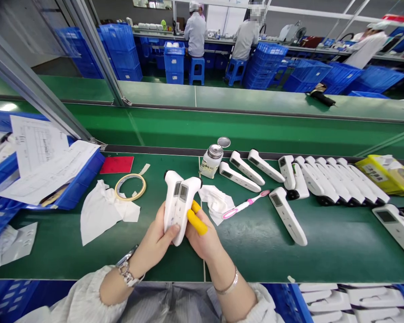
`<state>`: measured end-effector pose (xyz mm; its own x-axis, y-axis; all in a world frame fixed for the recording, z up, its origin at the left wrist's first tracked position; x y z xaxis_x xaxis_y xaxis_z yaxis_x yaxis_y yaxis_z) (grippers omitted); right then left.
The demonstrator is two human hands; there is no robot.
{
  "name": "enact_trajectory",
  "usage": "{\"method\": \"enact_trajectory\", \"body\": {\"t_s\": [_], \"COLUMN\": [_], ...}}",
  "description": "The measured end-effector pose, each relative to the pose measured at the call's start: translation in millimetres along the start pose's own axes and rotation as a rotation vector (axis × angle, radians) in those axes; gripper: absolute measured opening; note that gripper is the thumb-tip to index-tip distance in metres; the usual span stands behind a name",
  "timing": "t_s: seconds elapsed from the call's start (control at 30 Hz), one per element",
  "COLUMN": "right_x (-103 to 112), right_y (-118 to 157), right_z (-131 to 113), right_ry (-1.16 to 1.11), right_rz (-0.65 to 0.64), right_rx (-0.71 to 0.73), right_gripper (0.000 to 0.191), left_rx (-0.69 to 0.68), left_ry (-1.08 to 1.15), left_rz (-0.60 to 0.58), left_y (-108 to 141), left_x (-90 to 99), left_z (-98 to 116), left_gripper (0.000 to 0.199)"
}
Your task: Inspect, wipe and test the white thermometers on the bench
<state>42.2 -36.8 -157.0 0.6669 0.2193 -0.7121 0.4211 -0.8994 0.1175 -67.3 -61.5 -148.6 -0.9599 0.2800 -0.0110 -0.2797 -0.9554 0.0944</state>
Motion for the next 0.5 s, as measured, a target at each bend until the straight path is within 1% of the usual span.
{"method": "enact_trajectory", "body": {"t_s": [0.1,0.23,0.37,0.5], "right_x": [-5.2,-5.1,0.0,1.2], "right_y": [0.2,-1.9,-2.7,-2.1], "right_z": [-1.8,-5.6,-7.9,-9.2], "right_ry": [0.004,0.048,0.136,0.180], "right_rz": [-0.021,-0.024,0.033,0.041], "right_rx": [-0.007,0.055,0.088,0.083], "right_gripper": [0.029,0.028,0.034,0.037], "left_rx": [-0.057,-0.059,-0.025,0.010], "left_ry": [-0.098,-0.136,-0.056,0.031], "left_rz": [0.008,0.062,0.034,0.006], "left_y": [0.9,3.0,2.5,1.3], "left_x": [-0.5,-1.1,-3.8,-4.4], "left_z": [2.9,1.1,-1.5,-3.6], "left_gripper": [0.060,0.051,0.047,0.048]}}
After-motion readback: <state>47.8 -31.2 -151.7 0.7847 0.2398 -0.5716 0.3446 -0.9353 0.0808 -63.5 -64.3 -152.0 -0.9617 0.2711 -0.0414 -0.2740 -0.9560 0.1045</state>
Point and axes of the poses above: each hand's wrist, its own y-axis away from the middle knuckle, its own x-axis out of the back of the hand, z = x × y, the point moved 5 cm from there along -y, towards the middle knuckle, and after that the axes turned 8 degrees about -z, right-handed, at the moved point
